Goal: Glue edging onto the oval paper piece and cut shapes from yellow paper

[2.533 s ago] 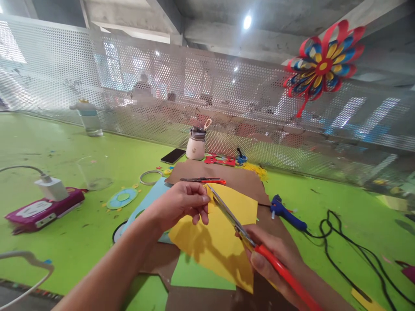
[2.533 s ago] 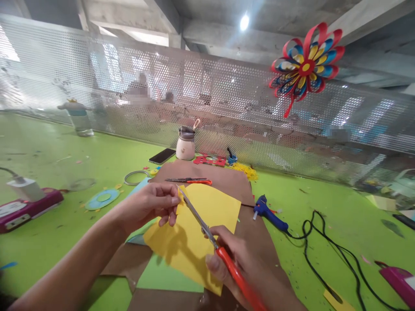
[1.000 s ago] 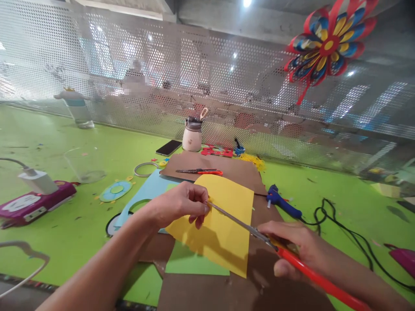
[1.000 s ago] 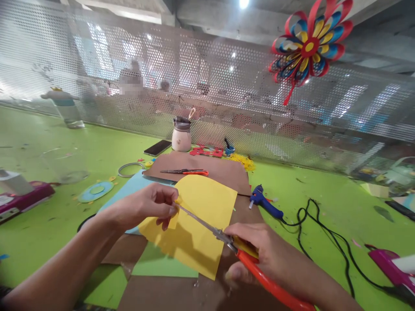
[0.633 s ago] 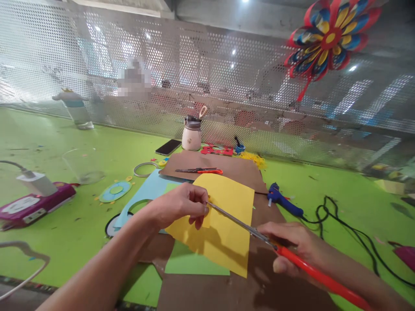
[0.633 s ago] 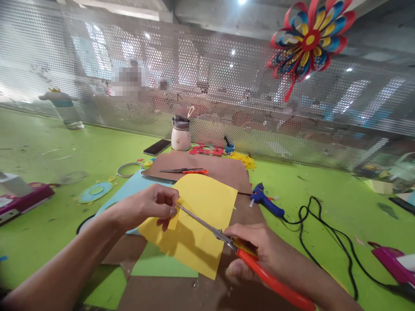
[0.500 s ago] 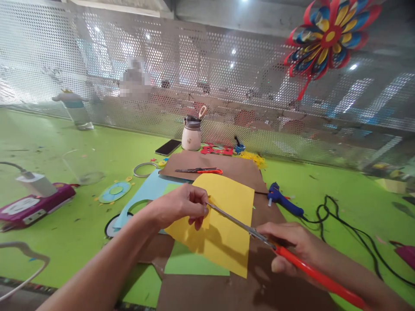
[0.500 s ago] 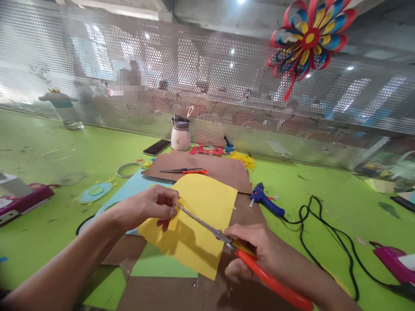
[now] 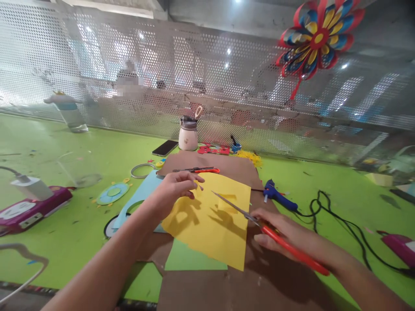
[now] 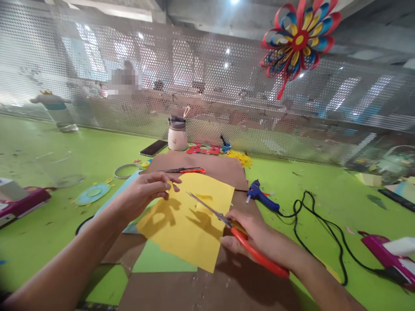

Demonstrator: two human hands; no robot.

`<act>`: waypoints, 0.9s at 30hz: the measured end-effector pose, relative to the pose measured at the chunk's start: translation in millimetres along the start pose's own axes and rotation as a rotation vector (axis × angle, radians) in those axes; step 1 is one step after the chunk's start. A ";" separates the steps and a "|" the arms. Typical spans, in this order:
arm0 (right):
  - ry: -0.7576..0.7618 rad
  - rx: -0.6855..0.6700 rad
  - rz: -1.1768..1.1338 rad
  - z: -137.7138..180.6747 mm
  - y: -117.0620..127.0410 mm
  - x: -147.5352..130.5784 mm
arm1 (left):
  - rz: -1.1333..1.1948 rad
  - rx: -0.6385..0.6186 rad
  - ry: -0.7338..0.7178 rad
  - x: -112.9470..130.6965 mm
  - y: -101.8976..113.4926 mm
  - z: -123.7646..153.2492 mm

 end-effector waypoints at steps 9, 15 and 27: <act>-0.075 0.084 0.308 16.1 -9.1 -23.2 | 0.226 -0.038 0.041 -0.9 -0.8 1.3; -0.036 0.102 0.464 21.8 -16.6 -25.2 | 0.436 -0.405 0.193 -11.0 -26.3 9.5; -0.095 0.063 0.448 52.1 -6.9 -2.3 | 0.223 -0.380 0.274 -35.3 -34.9 9.3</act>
Point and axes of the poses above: each hand's wrist, its own z-axis away from the middle knuckle, its own y-axis out of the back of the hand, x = y × z, the point moved 5 cm from there along -z, towards the middle knuckle, and after that the axes turned 13 degrees about -y, right-handed, at the moved point
